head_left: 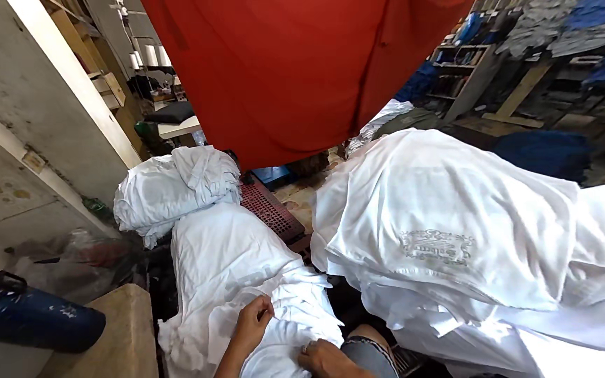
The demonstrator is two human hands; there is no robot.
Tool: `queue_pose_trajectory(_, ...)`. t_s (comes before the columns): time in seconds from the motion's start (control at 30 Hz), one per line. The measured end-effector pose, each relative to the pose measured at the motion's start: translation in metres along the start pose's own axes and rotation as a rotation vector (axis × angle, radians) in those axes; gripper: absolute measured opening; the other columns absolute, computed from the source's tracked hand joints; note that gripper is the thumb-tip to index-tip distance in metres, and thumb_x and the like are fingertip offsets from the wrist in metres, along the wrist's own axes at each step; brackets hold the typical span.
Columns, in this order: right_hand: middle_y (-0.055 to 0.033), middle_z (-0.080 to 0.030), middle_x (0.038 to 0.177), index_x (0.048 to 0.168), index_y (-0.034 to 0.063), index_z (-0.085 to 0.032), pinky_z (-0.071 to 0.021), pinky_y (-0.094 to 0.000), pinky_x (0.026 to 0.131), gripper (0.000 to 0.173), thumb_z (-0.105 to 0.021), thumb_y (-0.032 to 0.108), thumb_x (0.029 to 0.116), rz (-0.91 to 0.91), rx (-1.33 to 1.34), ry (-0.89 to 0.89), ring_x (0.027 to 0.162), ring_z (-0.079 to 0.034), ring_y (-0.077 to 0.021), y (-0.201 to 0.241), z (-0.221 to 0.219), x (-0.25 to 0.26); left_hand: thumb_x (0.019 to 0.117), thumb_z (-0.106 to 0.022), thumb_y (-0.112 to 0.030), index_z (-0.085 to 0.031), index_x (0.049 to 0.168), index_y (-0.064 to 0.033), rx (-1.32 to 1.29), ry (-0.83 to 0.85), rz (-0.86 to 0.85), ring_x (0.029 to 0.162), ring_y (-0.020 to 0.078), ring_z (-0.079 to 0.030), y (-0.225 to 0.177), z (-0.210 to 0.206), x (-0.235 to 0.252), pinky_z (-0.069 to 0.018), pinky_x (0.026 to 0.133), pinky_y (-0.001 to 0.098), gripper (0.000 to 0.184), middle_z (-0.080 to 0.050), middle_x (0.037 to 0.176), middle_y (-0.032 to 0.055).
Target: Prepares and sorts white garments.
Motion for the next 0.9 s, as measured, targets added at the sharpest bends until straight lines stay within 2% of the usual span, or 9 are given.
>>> queue_pose_trajectory(0.1,-0.0256,-0.067,0.120,0.117,0.0000,-0.071,-0.0487,-0.0635,0.099,0.024,-0.055,0.011,0.1036,-0.058,0.141,-0.037,0.114,-0.064,-0.0446,0.005,0.053,0.003,0.0979,-0.050,-0.008,-0.076,0.106,-0.0058,0.094,0.042,-0.042,0.073,0.0082,-0.058,-0.001,0.000,-0.005,-0.0501,0.072,0.0292,0.027,-0.071,0.090,0.0042)
queue_pose_trajectory(0.23,-0.0253,-0.065,0.122,0.111,0.0002,-0.073,-0.0506,-0.0581,0.098,0.020,-0.059,0.010,0.0999,-0.011,0.168,-0.302,0.115,-0.063,-0.0420,0.002,0.105,0.009,0.0919,-0.073,-0.029,-0.076,0.112,-0.0050,0.162,0.057,-0.074,0.103,0.0222,-0.070,-0.012,-0.012,-0.011,-0.0545,0.097,0.0407,0.031,-0.074,0.110,0.0133)
queue_pose_trajectory(0.3,-0.0256,-0.065,0.117,0.109,-0.0002,-0.073,-0.0517,-0.0553,0.096,0.020,-0.060,0.011,0.0994,-0.034,0.181,-0.392,0.111,-0.064,-0.0410,0.003,0.111,0.011,0.0865,-0.080,-0.034,-0.076,0.111,-0.0033,0.226,0.037,-0.041,0.110,0.0273,-0.069,-0.021,-0.019,-0.010,-0.0521,0.102,0.0440,0.040,-0.074,0.113,0.0162)
queue_pose_trajectory(0.43,-0.0244,-0.069,0.106,0.113,-0.0036,-0.067,-0.0545,-0.0553,0.092,0.024,-0.061,0.014,0.0985,-0.087,0.232,-0.513,0.101,-0.069,-0.0397,0.007,0.070,0.010,0.0921,-0.073,-0.020,-0.077,0.105,-0.0028,0.215,-0.068,-0.024,0.099,0.0225,-0.071,-0.010,-0.024,0.007,-0.0548,0.096,0.0420,0.021,-0.076,0.103,0.0119)
queue_pose_trajectory(0.57,-0.0272,-0.068,0.121,0.129,0.0008,-0.063,-0.0478,-0.0637,0.099,0.034,-0.062,0.020,0.1009,-0.197,0.080,-0.060,0.115,-0.064,-0.0463,-0.012,0.017,-0.006,0.0931,-0.073,-0.014,-0.058,0.118,0.0043,-0.055,-0.164,0.078,0.076,0.0174,-0.067,0.008,-0.017,0.028,-0.0567,0.077,0.0377,0.034,-0.071,0.089,0.0114)
queue_pose_trajectory(0.7,-0.0271,-0.066,0.125,0.128,0.0021,-0.065,-0.0469,-0.0676,0.097,0.030,-0.056,0.018,0.1045,-0.347,0.044,0.087,0.117,-0.062,-0.0488,-0.032,0.025,-0.015,0.0945,-0.062,-0.003,-0.062,0.104,0.0042,-0.171,-0.204,-0.014,0.070,0.0100,-0.058,0.017,-0.016,0.034,-0.0515,0.069,0.0288,0.012,-0.063,0.081,0.0052)
queue_pose_trajectory(0.77,-0.0270,-0.067,0.122,0.120,0.0002,-0.069,-0.0470,-0.0681,0.097,0.029,-0.053,0.019,0.1059,-0.317,0.076,0.023,0.117,-0.063,-0.0478,-0.028,0.059,-0.016,0.0974,-0.054,-0.003,-0.072,0.097,0.0000,-0.083,-0.151,-0.071,0.077,0.0087,-0.062,0.014,-0.018,0.029,-0.0524,0.076,0.0286,0.019,-0.070,0.087,0.0039)
queue_pose_trajectory(0.83,-0.0272,-0.067,0.122,0.117,-0.0009,-0.070,-0.0475,-0.0668,0.098,0.027,-0.054,0.018,0.1051,-0.285,0.074,-0.079,0.117,-0.063,-0.0470,-0.024,0.091,-0.011,0.0994,-0.050,-0.004,-0.077,0.103,-0.0039,0.029,-0.118,-0.128,0.094,0.0145,-0.068,0.007,-0.025,0.023,-0.0545,0.089,0.0350,0.027,-0.075,0.103,0.0082)
queue_pose_trajectory(0.9,-0.0267,-0.064,0.126,0.115,-0.0014,-0.071,-0.0481,-0.0636,0.099,0.026,-0.056,0.016,0.1037,-0.256,0.077,-0.195,0.118,-0.062,-0.0456,-0.022,0.115,-0.005,0.0952,-0.062,-0.013,-0.077,0.108,-0.0028,0.128,-0.118,-0.163,0.111,0.0270,-0.068,-0.004,-0.035,0.015,-0.0526,0.101,0.0452,0.022,-0.074,0.114,0.0157)
Point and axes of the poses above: each hand's wrist, its own x-axis towards the middle knuckle, its own z-axis out of the back of the hand, y = z × x, the point moved 2 cm from there along x, towards the middle knuckle
